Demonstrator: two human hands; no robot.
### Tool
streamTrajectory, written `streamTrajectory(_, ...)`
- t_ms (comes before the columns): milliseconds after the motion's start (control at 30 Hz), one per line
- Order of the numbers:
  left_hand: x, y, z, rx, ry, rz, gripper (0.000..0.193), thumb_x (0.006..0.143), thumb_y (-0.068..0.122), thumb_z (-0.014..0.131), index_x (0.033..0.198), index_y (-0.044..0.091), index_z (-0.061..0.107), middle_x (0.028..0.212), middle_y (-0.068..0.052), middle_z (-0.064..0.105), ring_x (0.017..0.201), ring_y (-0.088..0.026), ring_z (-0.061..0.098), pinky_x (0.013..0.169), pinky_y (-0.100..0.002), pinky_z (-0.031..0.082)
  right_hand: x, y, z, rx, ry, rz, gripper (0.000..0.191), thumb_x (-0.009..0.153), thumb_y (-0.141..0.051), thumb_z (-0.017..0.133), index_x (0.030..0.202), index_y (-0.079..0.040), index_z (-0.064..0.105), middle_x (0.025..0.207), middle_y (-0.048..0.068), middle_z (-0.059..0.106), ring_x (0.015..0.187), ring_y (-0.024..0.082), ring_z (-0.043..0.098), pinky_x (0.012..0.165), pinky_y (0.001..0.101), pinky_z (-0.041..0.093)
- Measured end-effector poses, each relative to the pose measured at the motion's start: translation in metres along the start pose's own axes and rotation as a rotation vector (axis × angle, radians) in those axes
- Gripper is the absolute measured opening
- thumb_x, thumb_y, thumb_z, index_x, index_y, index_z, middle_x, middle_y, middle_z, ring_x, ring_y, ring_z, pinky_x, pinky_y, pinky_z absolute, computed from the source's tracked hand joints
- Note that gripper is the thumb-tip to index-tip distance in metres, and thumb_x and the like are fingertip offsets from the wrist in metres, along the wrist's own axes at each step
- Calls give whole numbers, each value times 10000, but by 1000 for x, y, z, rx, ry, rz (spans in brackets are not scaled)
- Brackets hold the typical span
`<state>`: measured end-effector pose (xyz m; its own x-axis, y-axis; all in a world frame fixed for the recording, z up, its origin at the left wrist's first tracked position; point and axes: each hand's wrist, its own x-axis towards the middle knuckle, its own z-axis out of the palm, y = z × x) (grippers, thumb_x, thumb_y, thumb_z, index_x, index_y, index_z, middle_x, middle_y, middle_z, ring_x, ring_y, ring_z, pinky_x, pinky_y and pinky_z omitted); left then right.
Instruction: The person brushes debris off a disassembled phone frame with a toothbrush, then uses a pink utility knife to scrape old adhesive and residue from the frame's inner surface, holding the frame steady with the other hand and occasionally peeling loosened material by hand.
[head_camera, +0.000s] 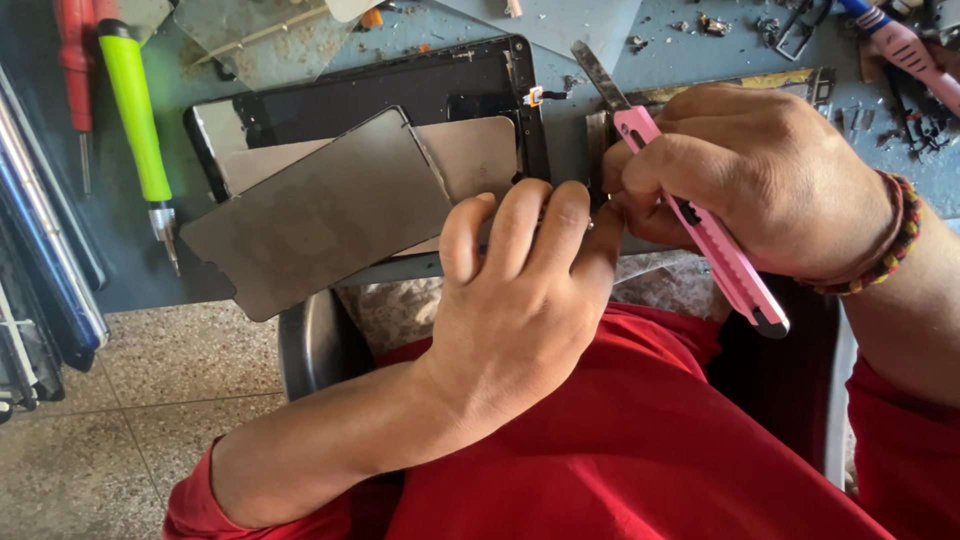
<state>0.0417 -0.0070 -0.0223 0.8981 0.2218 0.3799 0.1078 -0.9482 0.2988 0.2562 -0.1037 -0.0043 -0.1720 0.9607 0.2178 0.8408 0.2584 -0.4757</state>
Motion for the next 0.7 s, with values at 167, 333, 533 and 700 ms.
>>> streamTrajectory(167, -1, 3, 2, 66, -7, -5, 221, 964, 205, 666, 1132, 91, 753, 1230, -58, 570, 1196, -213, 516, 1092, -425, 329, 1, -2, 0, 31, -2, 24, 260, 778, -111, 813, 953, -32, 638, 740, 39, 636, 713, 254, 666, 613, 392, 539)
streamTrajectory(333, 1, 4, 0, 76, 16, -18, 250, 975, 221, 682, 1183, 109, 764, 1205, -47, 571, 1176, -210, 520, 1084, -427, 335, 3, -1, -1, 42, -5, 30, 274, 772, -104, 828, 961, -40, 640, 754, 31, 636, 719, 243, 665, 610, 382, 538)
streamTrajectory(533, 2, 4, -2, 56, -29, -28, 197, 957, 189, 668, 1111, 84, 732, 1198, -69, 577, 1177, -225, 520, 1073, -424, 335, 0, 2, 2, 49, -3, 39, 244, 785, -79, 811, 933, -55, 619, 778, 38, 656, 720, 241, 666, 601, 381, 529)
streamTrajectory(700, 5, 3, -4, 48, -23, -34, 233, 918, 197, 687, 1113, 83, 743, 1155, -77, 578, 1145, -238, 522, 1036, -424, 349, -1, 6, 4, 126, 5, 33, 280, 807, -70, 809, 926, -74, 555, 891, 29, 702, 755, 238, 671, 627, 371, 528)
